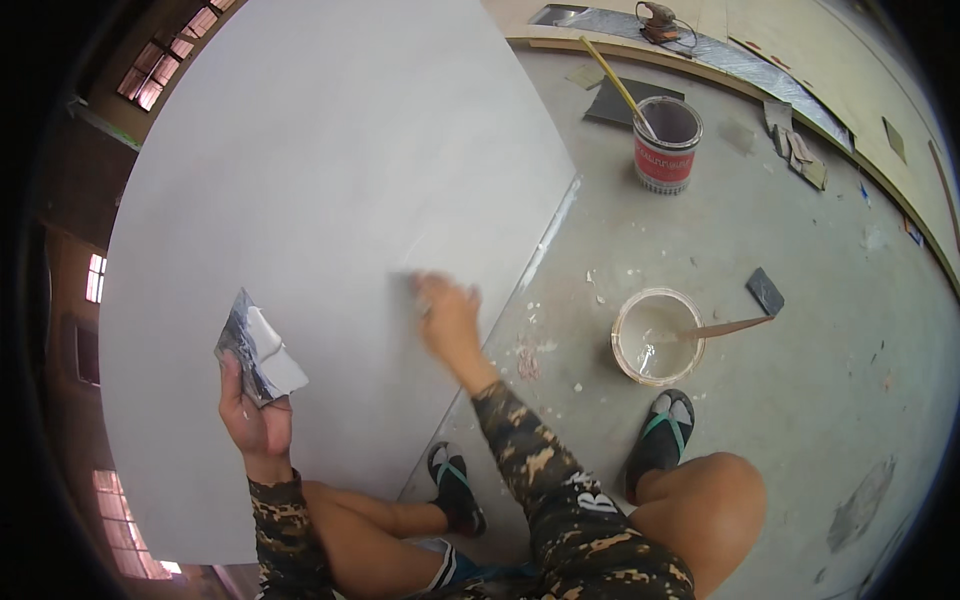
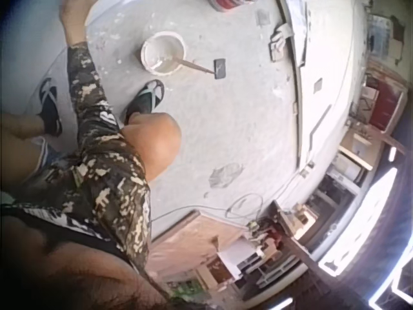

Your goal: The person applies putty onto a board using metal scrapers, spreading and smoothing the material across the surface and mixing putty between the blades.

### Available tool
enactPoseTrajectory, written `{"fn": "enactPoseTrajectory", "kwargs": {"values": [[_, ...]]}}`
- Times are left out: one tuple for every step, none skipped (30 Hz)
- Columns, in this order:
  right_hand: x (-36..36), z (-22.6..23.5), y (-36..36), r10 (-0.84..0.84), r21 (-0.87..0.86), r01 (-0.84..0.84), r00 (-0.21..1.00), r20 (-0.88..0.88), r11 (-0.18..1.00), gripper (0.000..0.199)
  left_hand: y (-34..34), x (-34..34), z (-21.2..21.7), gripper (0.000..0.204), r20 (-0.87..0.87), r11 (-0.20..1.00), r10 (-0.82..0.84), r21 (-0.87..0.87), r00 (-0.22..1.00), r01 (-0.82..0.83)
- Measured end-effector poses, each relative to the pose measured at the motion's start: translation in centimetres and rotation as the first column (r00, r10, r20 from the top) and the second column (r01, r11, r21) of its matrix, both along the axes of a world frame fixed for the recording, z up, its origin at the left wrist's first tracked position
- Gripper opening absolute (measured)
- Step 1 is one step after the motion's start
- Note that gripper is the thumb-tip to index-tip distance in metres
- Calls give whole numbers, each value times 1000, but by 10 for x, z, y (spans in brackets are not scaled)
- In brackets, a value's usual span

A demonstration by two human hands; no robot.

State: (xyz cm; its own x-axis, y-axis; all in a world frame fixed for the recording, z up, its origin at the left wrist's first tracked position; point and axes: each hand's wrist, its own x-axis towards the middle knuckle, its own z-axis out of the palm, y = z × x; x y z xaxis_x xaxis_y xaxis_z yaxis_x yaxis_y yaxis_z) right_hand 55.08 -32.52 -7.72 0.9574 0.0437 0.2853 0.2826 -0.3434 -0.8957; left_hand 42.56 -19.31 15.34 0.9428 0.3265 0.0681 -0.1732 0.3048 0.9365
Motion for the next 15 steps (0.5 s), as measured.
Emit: {"fn": "enactPoseTrajectory", "kwargs": {"values": [[33, -8, -18, -122, 190, 103, 988, 92, 976, 51, -4, 0, 1, 40, 11, 1000, -21, 4, 1000, 21], [58, -5, -25, -341, 329, 282, 929, 140, 902, 49, -5, -1, 2, 41, 19, 999, -33, 12, 999, 33], [86, -5, -36, -460, 351, 387, 875, 152, 852, 48, -7, 0, 1, 41, 17, 999, -37, 9, 999, 37], [111, -5, -43, -572, 376, 486, 804, 163, 789, 48, -10, 1, 0, 41, 15, 999, -32, 4, 999, 32], [132, -6, -48, -577, 372, 491, 800, 165, 788, 48, -12, 3, -1, 41, 13, 1000, -29, -3, 1000, 29], [150, -10, -48, -582, 428, 487, 804, 120, 761, 52, -13, 4, -3, 41, 10, 999, -32, -3, 999, 32], [157, -9, -42, -579, 486, 477, 812, 74, 732, 56, -11, 4, -4, 41, 13, 1000, -21, -2, 1000, 21], [154, -12, -36, -579, 487, 478, 812, 73, 731, 56, -11, 5, -4, 41, 17, 1000, -14, -3, 1000, 14], [143, -13, -20, -505, 366, 449, 861, 67, 815, 58, -8, 3, -4, 41, 14, 1000, -6, 5, 1000, 6], [133, -15, -10, -434, 236, 410, 899, 58, 881, 59, -9, 4, -4, 41, 6, 1000, 2, 2, 1000, -2], [116, -20, 2, -375, 254, 357, 927, 26, 899, 62, -10, 5, -4, 41, -3, 1000, 8, -1, 1000, -8], [92, -25, 14, -382, 227, 362, 923, 50, 904, 58, -9, 3, -4, 41, -9, 1000, 12, -1, 1000, -12], [70, -29, 19, -375, 231, 356, 926, 43, 906, 58, -7, 0, 0, 40, -1, 999, 36, 15, 999, -36], [54, -35, 18, -236, 238, 218, 971, 49, 946, 54, -5, -2, 4, 40, 10, 998, 56, 29, 998, -56], [52, -40, 10, -101, 240, 84, 993, 60, 967, 51, -4, -1, 5, 40, 14, 998, 51, 29, 999, -51]]}}
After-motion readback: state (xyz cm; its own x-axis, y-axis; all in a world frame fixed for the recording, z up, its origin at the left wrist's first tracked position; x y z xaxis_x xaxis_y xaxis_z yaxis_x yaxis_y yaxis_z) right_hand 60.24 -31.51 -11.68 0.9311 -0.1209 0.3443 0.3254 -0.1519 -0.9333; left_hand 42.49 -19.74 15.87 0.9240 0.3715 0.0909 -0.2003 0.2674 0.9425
